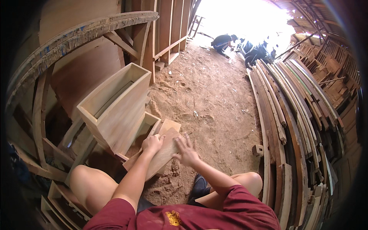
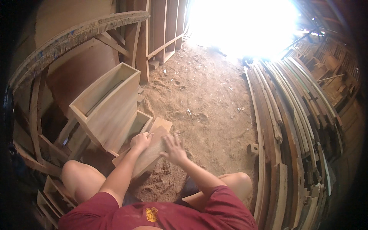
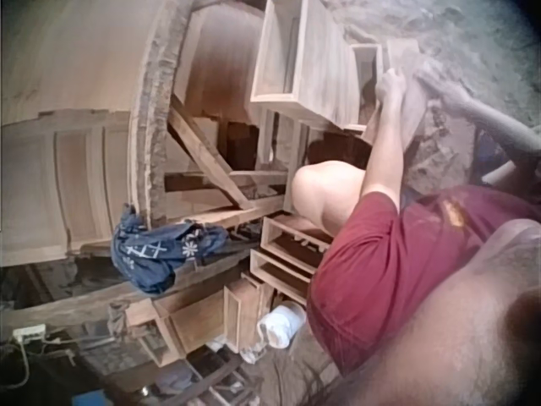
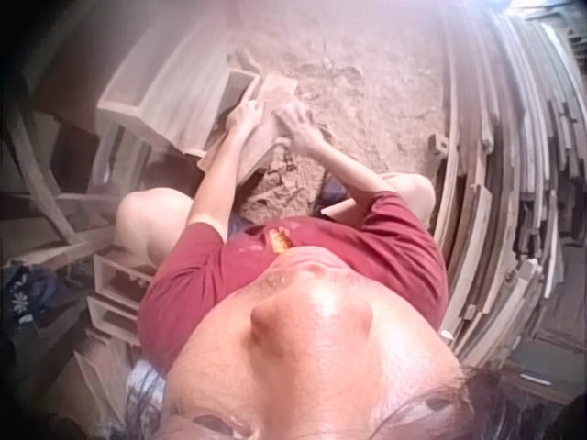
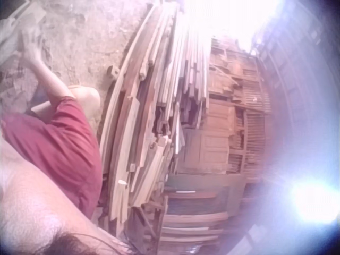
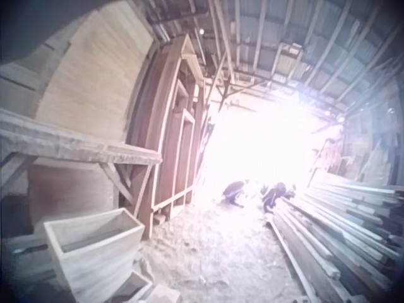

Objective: The person sits on the ground and assembles a wooden drawer unit by inserting a wooden panel into a frame. They repeatedly adjust and press the panel into place, then remove it and reinsert it multiple times.

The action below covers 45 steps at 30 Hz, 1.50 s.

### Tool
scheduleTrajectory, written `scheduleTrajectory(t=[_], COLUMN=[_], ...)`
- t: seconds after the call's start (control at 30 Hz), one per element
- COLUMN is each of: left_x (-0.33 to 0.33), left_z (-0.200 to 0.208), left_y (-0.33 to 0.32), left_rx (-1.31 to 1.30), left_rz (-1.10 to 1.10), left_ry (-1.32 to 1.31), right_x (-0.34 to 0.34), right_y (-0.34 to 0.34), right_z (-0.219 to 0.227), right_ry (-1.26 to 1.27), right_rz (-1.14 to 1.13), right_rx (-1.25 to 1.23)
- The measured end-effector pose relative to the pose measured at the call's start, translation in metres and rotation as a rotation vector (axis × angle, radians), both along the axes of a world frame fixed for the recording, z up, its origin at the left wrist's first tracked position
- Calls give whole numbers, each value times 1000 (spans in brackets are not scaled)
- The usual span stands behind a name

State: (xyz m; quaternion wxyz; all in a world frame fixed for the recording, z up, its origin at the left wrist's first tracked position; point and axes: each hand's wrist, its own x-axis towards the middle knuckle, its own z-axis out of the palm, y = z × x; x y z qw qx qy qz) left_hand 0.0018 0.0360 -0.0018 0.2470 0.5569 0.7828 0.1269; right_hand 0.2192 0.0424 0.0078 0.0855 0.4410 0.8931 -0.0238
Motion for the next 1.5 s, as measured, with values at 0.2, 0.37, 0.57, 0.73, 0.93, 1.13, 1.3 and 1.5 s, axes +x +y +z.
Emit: scheduleTrajectory(t=[0.2,0.37,0.57,0.73,0.93,1.13,1.3,1.5], left_x=[-2,-7,3,-7,-3,-1,-7,3], left_z=[0,-1,6,-9,2,0,-6,0], left_y=[0,-2,0,0,-2,2,1,1], left_rx=[5,4,4,7,16,-19,1,16], left_rz=[29,21,-5,14,-8,22,22,-3], left_ry=[31,18,11,12,-2,22,19,12], right_x=[-27,-30,15,-31,-1,-11,-25,10], right_y=[-36,-59,18,-64,0,-16,-40,9], right_z=[-30,-8,-7,-24,3,-28,-15,-18], right_ry=[27,9,112,90,55,44,74,80], right_rz=[129,292,-192,170,105,128,240,-19], right_rx=[17,-61,-88,-38,-144,-12,-49,44])
